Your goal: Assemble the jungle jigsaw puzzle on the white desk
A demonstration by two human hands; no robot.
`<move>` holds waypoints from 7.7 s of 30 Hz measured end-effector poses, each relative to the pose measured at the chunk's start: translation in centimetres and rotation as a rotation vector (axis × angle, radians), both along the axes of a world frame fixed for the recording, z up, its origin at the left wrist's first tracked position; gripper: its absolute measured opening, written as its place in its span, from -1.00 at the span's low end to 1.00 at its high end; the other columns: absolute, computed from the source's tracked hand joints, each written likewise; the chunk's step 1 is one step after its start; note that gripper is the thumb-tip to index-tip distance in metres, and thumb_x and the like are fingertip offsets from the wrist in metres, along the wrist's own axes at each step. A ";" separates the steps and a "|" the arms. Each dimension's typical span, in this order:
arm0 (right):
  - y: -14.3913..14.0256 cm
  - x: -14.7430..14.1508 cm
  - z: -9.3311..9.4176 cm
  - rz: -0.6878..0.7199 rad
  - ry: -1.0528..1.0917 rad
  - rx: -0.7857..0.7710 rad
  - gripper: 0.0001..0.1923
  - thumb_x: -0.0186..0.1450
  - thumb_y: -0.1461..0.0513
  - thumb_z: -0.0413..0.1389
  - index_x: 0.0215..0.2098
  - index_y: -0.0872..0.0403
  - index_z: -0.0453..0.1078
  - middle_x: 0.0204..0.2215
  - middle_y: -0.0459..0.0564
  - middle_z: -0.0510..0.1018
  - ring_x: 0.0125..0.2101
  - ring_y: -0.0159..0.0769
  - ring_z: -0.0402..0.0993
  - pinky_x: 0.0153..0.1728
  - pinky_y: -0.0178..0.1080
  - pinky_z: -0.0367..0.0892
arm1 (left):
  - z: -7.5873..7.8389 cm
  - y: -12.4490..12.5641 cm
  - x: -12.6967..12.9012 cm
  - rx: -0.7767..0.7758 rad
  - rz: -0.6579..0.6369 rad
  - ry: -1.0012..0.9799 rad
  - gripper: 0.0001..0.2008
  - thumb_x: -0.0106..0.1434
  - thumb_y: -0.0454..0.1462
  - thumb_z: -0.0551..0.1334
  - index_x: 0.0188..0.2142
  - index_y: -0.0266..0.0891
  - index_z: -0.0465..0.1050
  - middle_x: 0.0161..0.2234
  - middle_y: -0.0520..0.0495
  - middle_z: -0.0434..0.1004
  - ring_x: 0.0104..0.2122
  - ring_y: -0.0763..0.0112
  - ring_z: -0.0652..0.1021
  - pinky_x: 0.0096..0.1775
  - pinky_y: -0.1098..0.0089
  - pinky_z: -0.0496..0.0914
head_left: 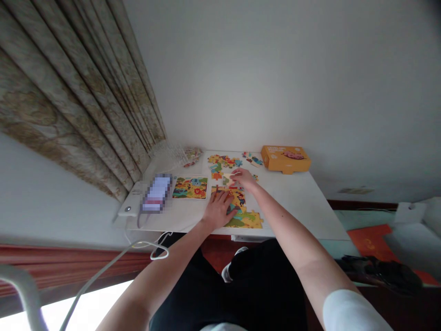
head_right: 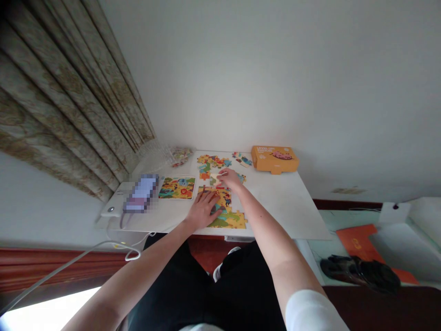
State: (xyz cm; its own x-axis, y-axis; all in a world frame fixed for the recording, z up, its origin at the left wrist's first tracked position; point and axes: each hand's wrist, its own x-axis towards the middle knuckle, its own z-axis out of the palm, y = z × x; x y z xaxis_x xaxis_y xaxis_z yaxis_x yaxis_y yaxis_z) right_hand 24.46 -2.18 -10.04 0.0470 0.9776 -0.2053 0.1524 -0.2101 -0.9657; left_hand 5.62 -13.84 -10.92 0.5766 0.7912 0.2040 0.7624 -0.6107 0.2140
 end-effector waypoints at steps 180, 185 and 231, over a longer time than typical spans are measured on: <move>0.2 9.1 -3.0 -0.191 -0.524 0.343 -0.45 0.00 0.22 0.42 -0.01 -0.02 0.51 -0.11 0.02 0.63 -0.06 -0.05 0.55 0.10 0.06 0.37 | -0.5 -0.7 1.5 -0.052 -0.033 0.088 -0.46 0.49 -0.05 0.13 0.40 -0.08 0.26 0.43 -0.20 0.24 0.43 0.02 0.24 0.41 -0.20 0.09; -1.9 9.1 -2.5 -0.181 -0.232 0.251 -0.63 -0.02 0.11 0.37 -0.25 0.01 0.51 -0.34 -0.08 0.60 -0.34 -0.20 0.52 -0.12 -0.06 0.47 | 0.2 0.0 1.6 -0.099 -0.024 0.005 -0.55 0.48 -0.11 0.17 0.31 -0.07 0.36 0.36 -0.17 0.36 0.37 0.08 0.34 0.41 -0.15 0.12; 3.8 8.7 -0.4 -0.131 -0.833 0.077 -0.33 0.38 0.31 0.07 0.45 0.10 0.15 0.42 0.29 0.21 0.22 0.02 0.42 0.22 0.01 0.31 | 2.5 4.7 0.3 -0.190 0.085 0.025 -0.39 0.31 -0.03 0.36 0.30 -0.09 0.38 0.29 -0.23 0.41 0.29 0.00 0.40 0.34 -0.06 0.17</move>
State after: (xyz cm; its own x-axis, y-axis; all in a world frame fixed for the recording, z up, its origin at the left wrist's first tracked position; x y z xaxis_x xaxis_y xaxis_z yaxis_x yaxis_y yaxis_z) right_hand 33.19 1.65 -10.46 0.2670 0.9636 0.0133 0.7998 -0.2139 -0.5609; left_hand 5.94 -9.17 -8.44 0.5091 0.8601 0.0333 0.8159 -0.4946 0.2994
